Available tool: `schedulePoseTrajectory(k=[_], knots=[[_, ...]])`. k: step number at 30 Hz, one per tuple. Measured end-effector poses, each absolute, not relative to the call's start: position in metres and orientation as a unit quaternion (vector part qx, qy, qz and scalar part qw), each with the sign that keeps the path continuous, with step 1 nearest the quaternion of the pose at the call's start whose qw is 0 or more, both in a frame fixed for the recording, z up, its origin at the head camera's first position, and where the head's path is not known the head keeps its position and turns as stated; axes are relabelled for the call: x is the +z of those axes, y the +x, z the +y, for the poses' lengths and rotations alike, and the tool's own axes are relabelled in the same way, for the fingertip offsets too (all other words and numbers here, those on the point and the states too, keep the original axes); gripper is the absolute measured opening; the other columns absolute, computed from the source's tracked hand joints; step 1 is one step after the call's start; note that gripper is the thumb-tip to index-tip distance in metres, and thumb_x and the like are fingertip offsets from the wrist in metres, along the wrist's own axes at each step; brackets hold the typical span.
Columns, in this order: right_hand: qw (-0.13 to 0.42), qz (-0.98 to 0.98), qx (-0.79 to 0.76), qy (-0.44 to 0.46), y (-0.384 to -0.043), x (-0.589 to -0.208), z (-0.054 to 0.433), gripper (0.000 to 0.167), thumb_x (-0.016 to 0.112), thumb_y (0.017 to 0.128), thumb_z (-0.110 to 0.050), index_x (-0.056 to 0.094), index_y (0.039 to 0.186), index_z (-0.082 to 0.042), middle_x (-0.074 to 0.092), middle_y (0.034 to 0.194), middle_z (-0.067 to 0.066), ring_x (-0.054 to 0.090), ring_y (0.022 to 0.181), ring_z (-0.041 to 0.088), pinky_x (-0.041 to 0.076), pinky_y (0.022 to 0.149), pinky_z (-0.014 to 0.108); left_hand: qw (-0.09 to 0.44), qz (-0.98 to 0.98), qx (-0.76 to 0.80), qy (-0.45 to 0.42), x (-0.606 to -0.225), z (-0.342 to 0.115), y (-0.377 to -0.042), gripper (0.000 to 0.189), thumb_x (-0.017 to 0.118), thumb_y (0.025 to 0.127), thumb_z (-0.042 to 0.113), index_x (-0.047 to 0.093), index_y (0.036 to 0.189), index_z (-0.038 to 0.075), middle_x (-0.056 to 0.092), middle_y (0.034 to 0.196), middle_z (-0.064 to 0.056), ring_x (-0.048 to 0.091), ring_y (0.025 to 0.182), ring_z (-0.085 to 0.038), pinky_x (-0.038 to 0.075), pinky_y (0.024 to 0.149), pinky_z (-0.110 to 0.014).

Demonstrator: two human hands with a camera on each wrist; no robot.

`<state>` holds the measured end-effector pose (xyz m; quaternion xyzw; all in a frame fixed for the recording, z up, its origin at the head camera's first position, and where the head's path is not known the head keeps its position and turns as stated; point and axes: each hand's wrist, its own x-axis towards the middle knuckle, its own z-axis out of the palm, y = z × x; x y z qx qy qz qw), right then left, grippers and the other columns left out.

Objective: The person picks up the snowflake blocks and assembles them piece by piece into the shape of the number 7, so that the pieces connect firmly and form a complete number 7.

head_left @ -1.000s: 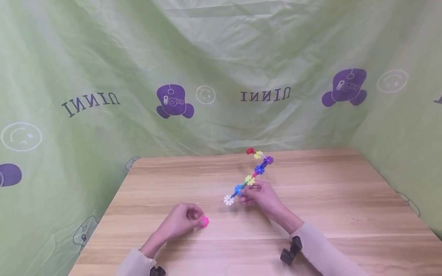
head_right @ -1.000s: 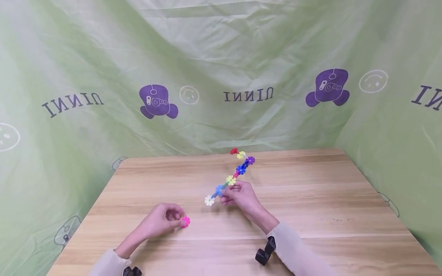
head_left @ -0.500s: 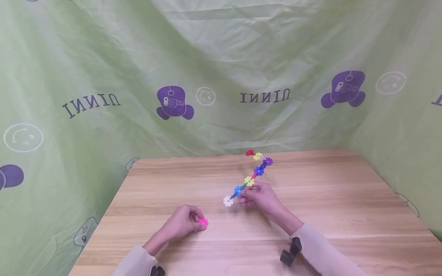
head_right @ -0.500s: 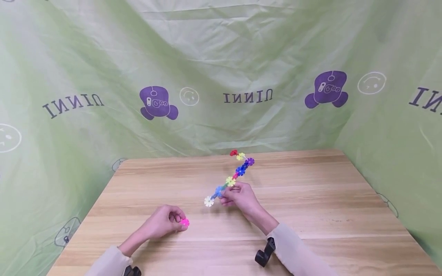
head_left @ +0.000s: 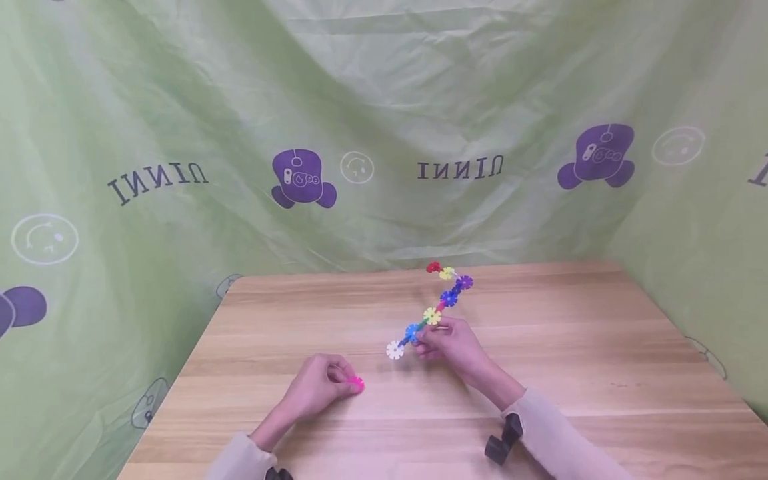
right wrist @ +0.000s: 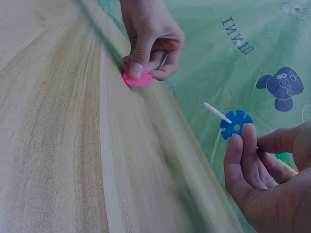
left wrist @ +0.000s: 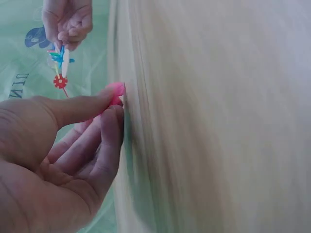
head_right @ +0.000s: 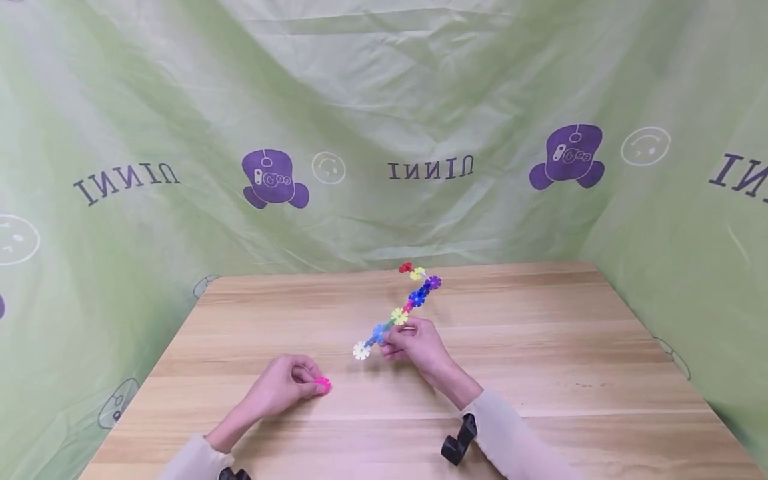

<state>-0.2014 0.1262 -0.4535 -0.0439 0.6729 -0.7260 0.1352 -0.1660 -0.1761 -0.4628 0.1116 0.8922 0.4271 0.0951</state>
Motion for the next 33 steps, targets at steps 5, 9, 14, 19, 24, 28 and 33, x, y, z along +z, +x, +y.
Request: schedulePoseTrajectory(k=[5, 9, 14, 19, 24, 28, 33], knots=[[0.135, 0.675, -0.725, -0.036, -0.202, -0.452, 0.126, 0.023, 0.064, 0.100, -0.002, 0.064, 0.119, 0.011, 0.080, 0.102, 0.016, 0.077, 0.084, 0.017, 0.067, 0.087, 0.038, 0.074, 0.876, 0.470, 0.082, -0.458, -0.165, -0.165, 0.021, 0.089, 0.083, 0.020, 0.076, 0.097, 0.011, 0.082, 0.083, 0.002, 0.077, 0.077, -0.011, 0.056, 0.070, -0.021], [0.133, 0.674, -0.725, -0.032, -0.202, -0.449, 0.124, 0.025, 0.065, 0.099, -0.002, 0.064, 0.120, 0.012, 0.080, 0.101, 0.016, 0.077, 0.084, 0.016, 0.067, 0.086, 0.037, 0.071, 0.852, 0.515, 0.061, -0.452, -0.155, -0.163, 0.020, 0.089, 0.083, 0.021, 0.079, 0.096, 0.010, 0.083, 0.088, -0.003, 0.079, 0.078, -0.016, 0.061, 0.066, -0.024], [0.138, 0.673, -0.726, -0.031, -0.201, -0.448, 0.121, 0.025, 0.065, 0.099, -0.002, 0.064, 0.120, 0.012, 0.080, 0.099, 0.012, 0.077, 0.083, 0.015, 0.067, 0.085, 0.035, 0.053, 0.844, 0.532, 0.055, -0.447, -0.145, -0.164, 0.017, 0.089, 0.082, 0.021, 0.080, 0.093, 0.011, 0.083, 0.088, -0.004, 0.079, 0.078, -0.021, 0.064, 0.067, -0.028], [0.138, 0.675, -0.725, -0.028, -0.201, -0.448, 0.120, 0.026, 0.065, 0.099, -0.001, 0.064, 0.121, 0.012, 0.080, 0.098, 0.011, 0.077, 0.083, 0.015, 0.067, 0.084, 0.034, 0.039, 0.843, 0.533, 0.059, -0.444, -0.135, -0.167, 0.014, 0.089, 0.082, 0.018, 0.080, 0.091, 0.012, 0.082, 0.087, -0.004, 0.079, 0.077, -0.023, 0.064, 0.067, -0.027], [0.138, 0.676, -0.724, -0.029, -0.202, -0.447, 0.121, 0.027, 0.064, 0.099, -0.002, 0.063, 0.122, 0.012, 0.079, 0.102, 0.016, 0.076, 0.083, 0.015, 0.067, 0.084, 0.033, 0.033, 0.844, 0.532, 0.056, -0.444, -0.129, -0.169, 0.012, 0.089, 0.082, 0.016, 0.081, 0.090, 0.012, 0.082, 0.087, -0.005, 0.078, 0.076, -0.019, 0.063, 0.067, -0.025], [0.138, 0.675, -0.724, -0.027, -0.202, -0.446, 0.123, 0.025, 0.064, 0.099, -0.001, 0.064, 0.120, 0.012, 0.079, 0.105, 0.020, 0.076, 0.084, 0.016, 0.067, 0.085, 0.033, 0.018, 0.850, 0.524, 0.049, -0.445, -0.128, -0.170, 0.011, 0.090, 0.082, 0.016, 0.081, 0.087, 0.012, 0.082, 0.086, -0.004, 0.076, 0.073, -0.013, 0.062, 0.065, -0.024], [0.134, 0.677, -0.724, -0.025, -0.202, -0.445, 0.123, 0.024, 0.065, 0.099, -0.001, 0.065, 0.119, 0.012, 0.079, 0.104, 0.019, 0.077, 0.085, 0.018, 0.067, 0.085, 0.035, 0.004, 0.853, 0.520, 0.048, -0.445, -0.124, -0.171, 0.009, 0.090, 0.082, 0.014, 0.081, 0.086, 0.011, 0.082, 0.085, -0.004, 0.074, 0.072, -0.011, 0.060, 0.065, -0.023]])
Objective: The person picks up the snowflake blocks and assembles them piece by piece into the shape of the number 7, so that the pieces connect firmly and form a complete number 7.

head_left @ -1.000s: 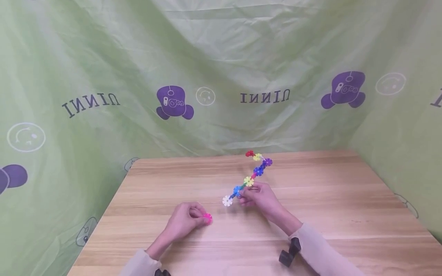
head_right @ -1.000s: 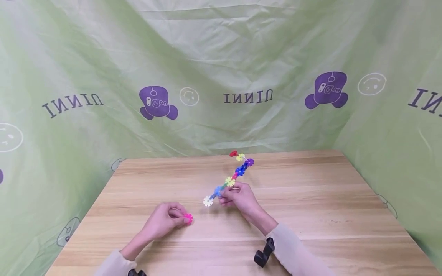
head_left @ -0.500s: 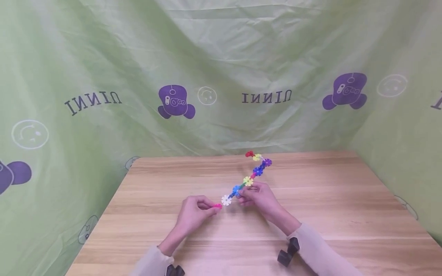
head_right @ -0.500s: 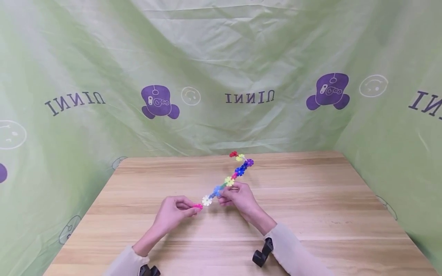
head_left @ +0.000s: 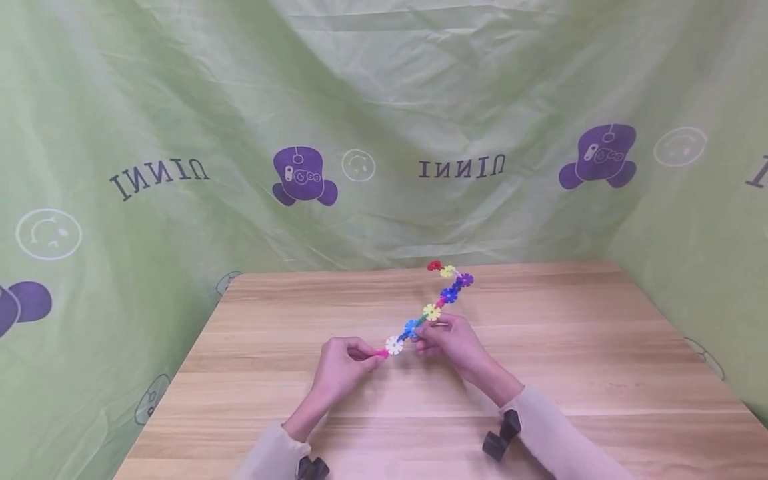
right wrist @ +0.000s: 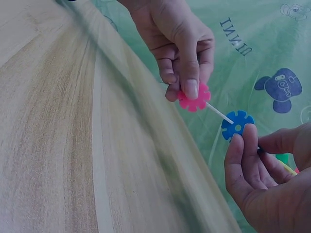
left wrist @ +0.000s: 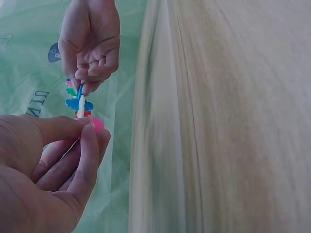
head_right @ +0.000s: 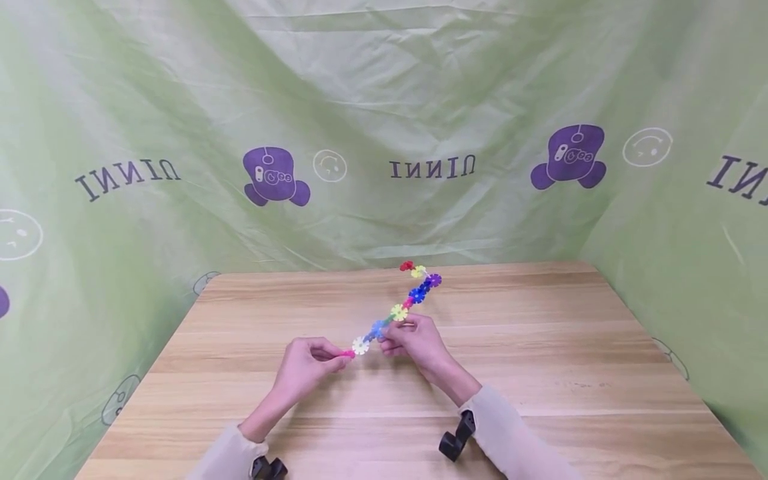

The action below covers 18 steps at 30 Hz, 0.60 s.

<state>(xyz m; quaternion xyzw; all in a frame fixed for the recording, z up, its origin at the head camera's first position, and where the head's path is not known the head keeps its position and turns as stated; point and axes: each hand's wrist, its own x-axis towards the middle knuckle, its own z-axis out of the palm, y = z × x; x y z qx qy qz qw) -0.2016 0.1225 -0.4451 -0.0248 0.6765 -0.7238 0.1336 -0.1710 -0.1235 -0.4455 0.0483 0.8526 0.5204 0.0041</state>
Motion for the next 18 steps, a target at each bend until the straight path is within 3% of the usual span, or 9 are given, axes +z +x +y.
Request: schedulePoseTrajectory(k=[18], knots=[[0.122, 0.686, -0.717, -0.014, -0.201, -0.450, 0.117, 0.023, 0.065, 0.098, -0.002, 0.065, 0.117, 0.010, 0.080, 0.094, 0.011, 0.071, 0.078, 0.015, 0.065, 0.077, 0.028, -0.035, 0.880, 0.465, 0.084, -0.446, -0.112, -0.170, 0.004, 0.084, 0.084, 0.006, 0.081, 0.085, 0.008, 0.080, 0.080, -0.004, 0.069, 0.070, -0.007, 0.057, 0.063, -0.020]])
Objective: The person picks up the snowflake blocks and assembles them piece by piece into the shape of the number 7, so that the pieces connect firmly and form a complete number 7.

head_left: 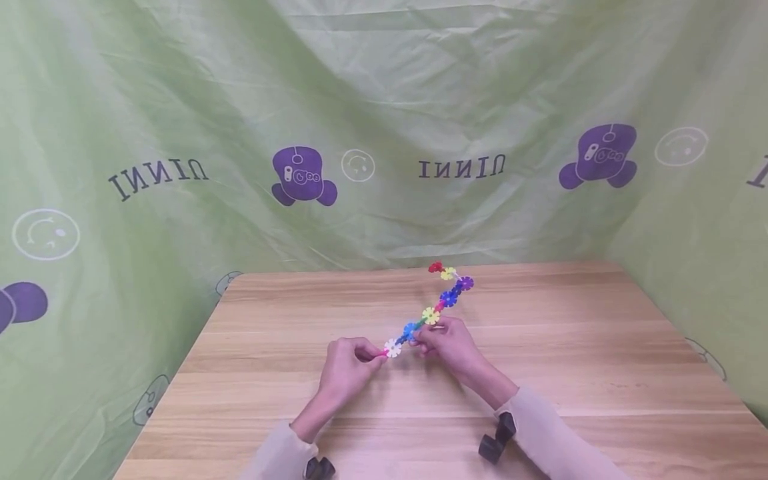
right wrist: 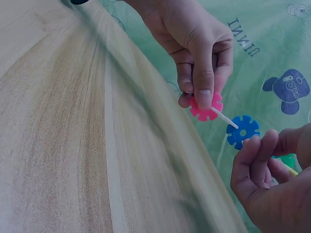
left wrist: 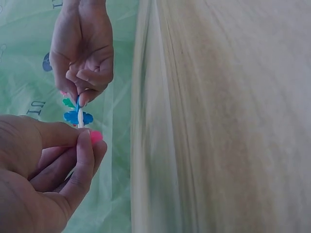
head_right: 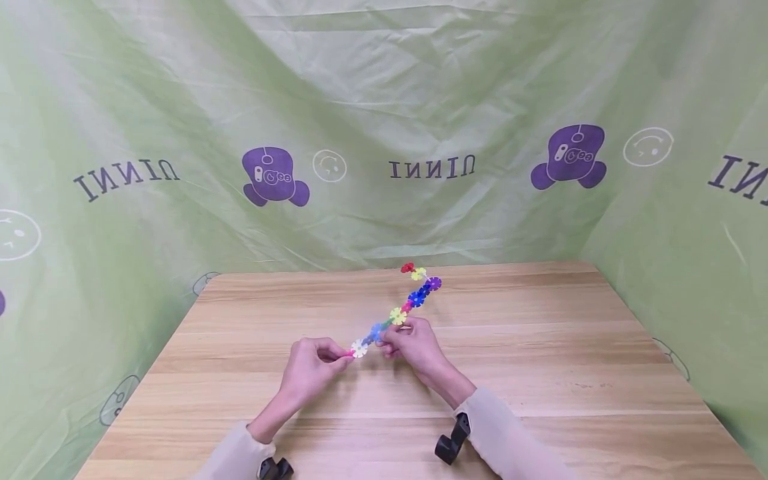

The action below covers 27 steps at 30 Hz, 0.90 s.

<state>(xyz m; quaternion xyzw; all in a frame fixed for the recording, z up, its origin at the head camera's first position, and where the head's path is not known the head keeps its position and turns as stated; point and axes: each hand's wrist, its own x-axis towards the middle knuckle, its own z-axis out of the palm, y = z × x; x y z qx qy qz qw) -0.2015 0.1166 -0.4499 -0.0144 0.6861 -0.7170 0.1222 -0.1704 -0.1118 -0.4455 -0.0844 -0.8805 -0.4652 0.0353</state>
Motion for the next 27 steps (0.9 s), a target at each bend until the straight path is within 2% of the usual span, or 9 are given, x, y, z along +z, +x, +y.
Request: schedulePoseTrajectory(k=[6, 14, 27], knots=[[0.121, 0.680, -0.723, 0.002, -0.2019, -0.4497, 0.1143, 0.021, 0.065, 0.097, -0.001, 0.067, 0.115, 0.010, 0.079, 0.088, 0.007, 0.065, 0.071, 0.010, 0.062, 0.071, 0.023, 0.039, -0.881, -0.464, -0.087, -0.4449, -0.1116, -0.1705, 0.005, 0.085, 0.084, 0.006, 0.081, 0.086, 0.009, 0.080, 0.080, -0.004, 0.069, 0.070, -0.007, 0.058, 0.063, -0.019], [0.118, 0.669, -0.734, 0.003, -0.2029, -0.4497, 0.1159, 0.022, 0.066, 0.096, -0.001, 0.067, 0.116, 0.009, 0.078, 0.092, 0.006, 0.069, 0.079, 0.015, 0.064, 0.077, 0.027, 0.040, -0.875, -0.474, -0.093, -0.4431, -0.1116, -0.1720, 0.005, 0.086, 0.084, 0.009, 0.081, 0.085, 0.010, 0.080, 0.080, -0.004, 0.070, 0.069, -0.010, 0.057, 0.060, -0.020], [0.108, 0.704, -0.701, -0.011, -0.2061, -0.4449, 0.1237, 0.018, 0.069, 0.098, -0.006, 0.071, 0.111, 0.006, 0.078, 0.109, 0.023, 0.072, 0.079, 0.016, 0.066, 0.085, 0.034, -0.003, -0.846, -0.527, -0.080, -0.4468, -0.1086, -0.1668, 0.015, 0.089, 0.081, 0.011, 0.079, 0.091, 0.012, 0.081, 0.090, -0.004, 0.075, 0.079, -0.011, 0.063, 0.073, -0.021]])
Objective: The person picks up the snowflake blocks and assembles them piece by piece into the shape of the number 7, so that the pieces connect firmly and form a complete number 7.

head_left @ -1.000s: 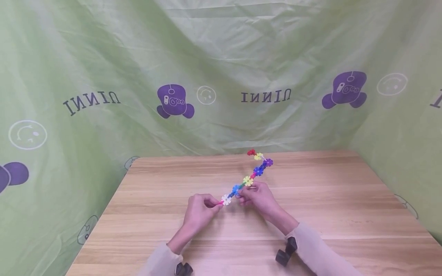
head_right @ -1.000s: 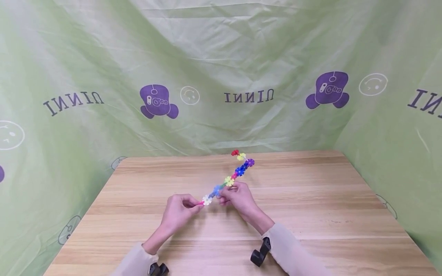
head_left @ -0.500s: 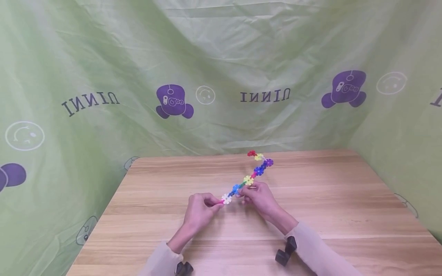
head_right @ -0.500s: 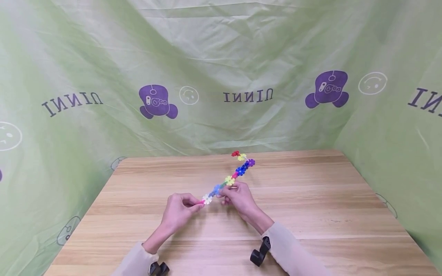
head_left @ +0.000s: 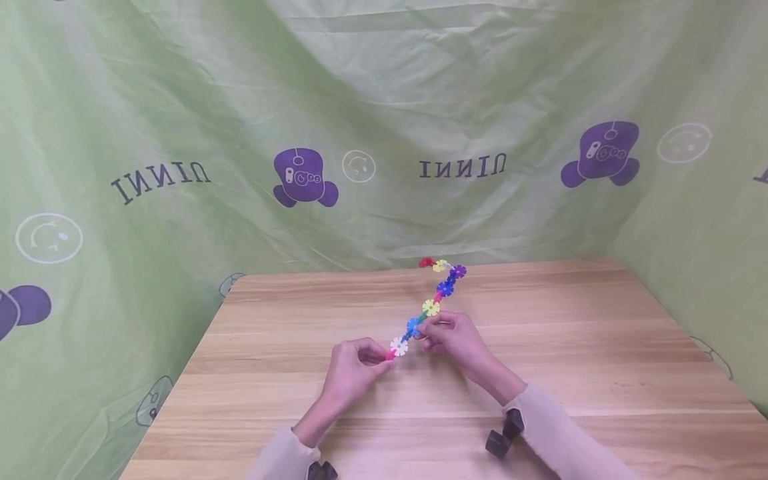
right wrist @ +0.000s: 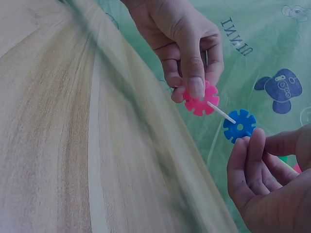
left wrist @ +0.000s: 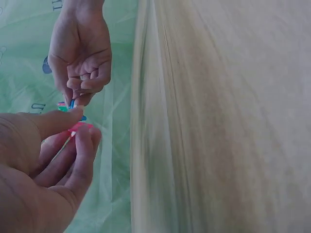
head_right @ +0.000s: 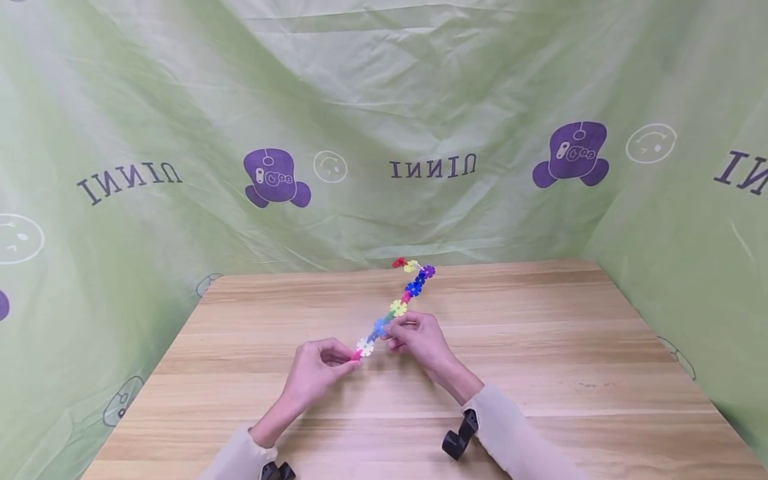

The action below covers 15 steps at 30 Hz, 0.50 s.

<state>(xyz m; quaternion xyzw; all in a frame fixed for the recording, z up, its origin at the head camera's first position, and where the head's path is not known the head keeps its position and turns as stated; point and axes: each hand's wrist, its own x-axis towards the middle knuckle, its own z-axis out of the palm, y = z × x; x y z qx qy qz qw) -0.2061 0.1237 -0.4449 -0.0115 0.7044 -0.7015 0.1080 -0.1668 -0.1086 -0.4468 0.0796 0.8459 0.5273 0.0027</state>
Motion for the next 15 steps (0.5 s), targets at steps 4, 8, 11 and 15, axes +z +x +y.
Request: schedulePoseTrajectory(k=[4, 8, 11, 15], knots=[[0.109, 0.710, -0.695, -0.013, -0.204, -0.444, 0.126, 0.017, 0.067, 0.098, -0.005, 0.070, 0.111, 0.006, 0.077, 0.105, 0.019, 0.072, 0.081, 0.016, 0.066, 0.084, 0.033, 0.037, 0.844, 0.527, 0.098, -0.443, -0.113, -0.164, 0.022, 0.092, 0.080, 0.021, 0.080, 0.097, 0.014, 0.081, 0.094, -0.002, 0.075, 0.082, -0.013, 0.063, 0.073, -0.023], [0.119, 0.710, -0.694, -0.015, -0.201, -0.444, 0.129, 0.016, 0.066, 0.099, -0.004, 0.070, 0.111, 0.007, 0.078, 0.100, 0.013, 0.072, 0.080, 0.015, 0.065, 0.081, 0.030, 0.065, 0.835, 0.533, 0.120, -0.434, -0.123, -0.166, 0.033, 0.092, 0.080, 0.029, 0.078, 0.105, 0.012, 0.080, 0.103, -0.006, 0.074, 0.088, -0.015, 0.063, 0.075, -0.024], [0.131, 0.707, -0.694, -0.025, -0.199, -0.444, 0.132, 0.015, 0.065, 0.099, -0.003, 0.069, 0.109, 0.007, 0.077, 0.096, 0.011, 0.071, 0.081, 0.016, 0.064, 0.080, 0.028, 0.069, 0.829, 0.539, 0.130, -0.427, -0.130, -0.173, 0.037, 0.090, 0.083, 0.031, 0.077, 0.111, 0.010, 0.080, 0.107, -0.008, 0.074, 0.094, -0.016, 0.062, 0.081, -0.026], [0.153, 0.713, -0.682, -0.056, -0.197, -0.444, 0.136, 0.015, 0.065, 0.099, -0.004, 0.068, 0.108, 0.007, 0.076, 0.094, 0.008, 0.070, 0.082, 0.016, 0.062, 0.080, 0.028, 0.076, 0.825, 0.548, 0.120, -0.421, -0.135, -0.188, 0.036, 0.085, 0.089, 0.032, 0.076, 0.115, 0.009, 0.080, 0.110, -0.007, 0.074, 0.101, -0.018, 0.064, 0.086, -0.032]])
